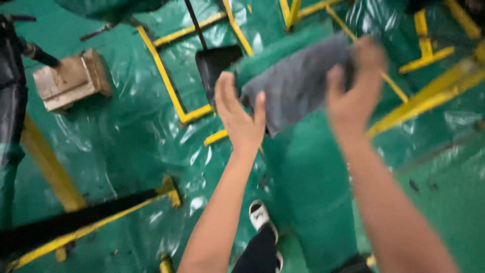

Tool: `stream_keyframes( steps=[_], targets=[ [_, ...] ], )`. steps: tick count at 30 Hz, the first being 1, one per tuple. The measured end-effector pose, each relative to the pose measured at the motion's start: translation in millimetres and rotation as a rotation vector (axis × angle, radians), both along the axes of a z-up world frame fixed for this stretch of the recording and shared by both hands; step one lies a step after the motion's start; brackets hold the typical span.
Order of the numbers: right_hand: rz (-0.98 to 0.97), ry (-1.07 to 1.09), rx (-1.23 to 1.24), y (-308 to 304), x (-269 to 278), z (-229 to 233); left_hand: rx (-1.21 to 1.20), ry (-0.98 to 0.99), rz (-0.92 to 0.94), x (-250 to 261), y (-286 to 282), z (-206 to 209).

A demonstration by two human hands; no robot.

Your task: Wiping down green padded gym equipment and benches with a grey cloth.

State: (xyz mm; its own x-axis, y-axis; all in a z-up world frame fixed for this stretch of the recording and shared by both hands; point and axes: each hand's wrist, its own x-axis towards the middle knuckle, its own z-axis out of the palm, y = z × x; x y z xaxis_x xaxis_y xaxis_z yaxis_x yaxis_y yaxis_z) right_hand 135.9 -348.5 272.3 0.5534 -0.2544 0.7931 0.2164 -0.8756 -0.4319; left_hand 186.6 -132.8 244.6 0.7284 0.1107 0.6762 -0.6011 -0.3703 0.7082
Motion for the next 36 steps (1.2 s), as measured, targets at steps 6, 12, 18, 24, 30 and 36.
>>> stream_keyframes(
  steps=[6,12,18,24,30,36],
  targets=[
    [0.004,0.34,-0.282,19,55,-44,0.608,-0.126,0.092,60,-33,11],
    [0.039,0.372,-0.445,3,109,19,0.508,0.18,-0.034,101,-47,42],
    [0.087,0.341,-0.416,2,121,29,0.429,0.068,-0.032,105,-46,46],
    [0.09,0.287,-0.391,2,119,25,0.425,0.069,0.013,105,-47,41],
    [0.107,0.252,-0.394,-2,119,21,0.37,0.172,0.027,101,-51,30],
    [0.176,0.261,-0.401,-18,119,24,0.507,-0.169,0.383,79,-65,44]
  ],
)
